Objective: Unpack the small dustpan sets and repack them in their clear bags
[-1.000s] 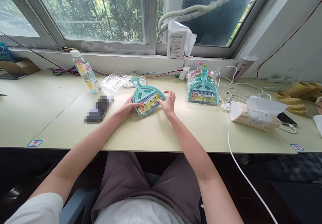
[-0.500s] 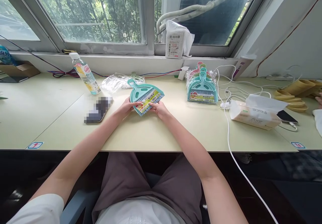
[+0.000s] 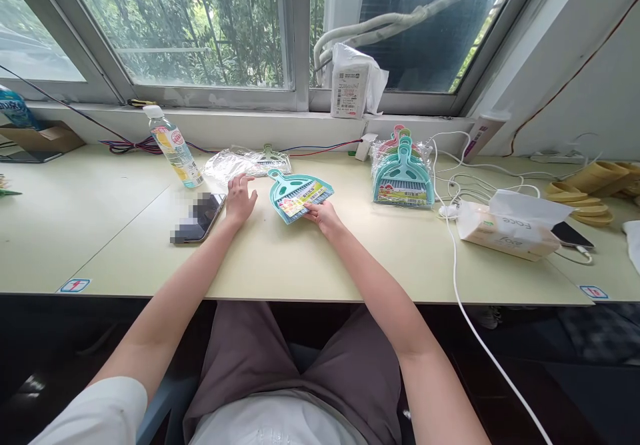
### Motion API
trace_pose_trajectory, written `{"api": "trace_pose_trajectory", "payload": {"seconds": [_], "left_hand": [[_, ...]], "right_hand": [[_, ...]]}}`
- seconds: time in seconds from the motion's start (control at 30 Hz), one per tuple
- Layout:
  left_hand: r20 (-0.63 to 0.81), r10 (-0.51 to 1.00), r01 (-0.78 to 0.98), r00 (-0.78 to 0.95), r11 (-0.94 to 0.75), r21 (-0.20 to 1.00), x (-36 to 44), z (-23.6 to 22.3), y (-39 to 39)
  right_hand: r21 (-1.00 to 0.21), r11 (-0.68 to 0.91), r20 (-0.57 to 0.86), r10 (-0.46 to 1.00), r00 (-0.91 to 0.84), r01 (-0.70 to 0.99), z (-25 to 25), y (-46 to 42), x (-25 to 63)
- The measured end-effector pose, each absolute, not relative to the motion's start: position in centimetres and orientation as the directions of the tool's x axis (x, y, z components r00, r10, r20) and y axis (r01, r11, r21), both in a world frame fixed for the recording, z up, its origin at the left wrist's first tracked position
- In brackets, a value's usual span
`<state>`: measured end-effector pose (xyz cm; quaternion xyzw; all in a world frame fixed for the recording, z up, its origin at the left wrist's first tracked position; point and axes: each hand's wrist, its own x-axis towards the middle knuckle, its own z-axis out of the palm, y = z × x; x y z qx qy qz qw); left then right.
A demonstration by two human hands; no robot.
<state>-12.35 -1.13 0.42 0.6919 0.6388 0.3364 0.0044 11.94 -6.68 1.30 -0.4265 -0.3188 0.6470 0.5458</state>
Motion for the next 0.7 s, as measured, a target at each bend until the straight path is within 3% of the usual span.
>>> {"api": "trace_pose_trajectory", "payload": {"seconds": [0.1,0.23,0.47,0.7], "left_hand": [[0.352,0.936,0.955,0.0,-0.105,0.278,-13.4,-0.3,-0.7],[0.251,0.967,0.967,0.037,-0.098,0.237,-13.8,-1.1,-0.3],[0.414,0.909,0.939,0.053,-0.186,0.289,-13.0,0.7,-0.3],[0.293,0.95,0.903,-0.109,-0.028,0.428,-13.5,1.4,1.6]], "right_hand": [[-0.896,-0.186,-0.175,0.983,-0.064,-0.403,0.8,-6.5,12.0],[-0.914,-0.17,-0.142,0.985,-0.1,-0.368,0.4,-6.3,12.0],[-0.932,-0.169,-0.139,0.984,-0.113,-0.322,0.5,-6.1,12.0],[-0.947,-0.142,-0.106,0.985,-0.138,-0.289,0.1,-6.1,11.9]]}}
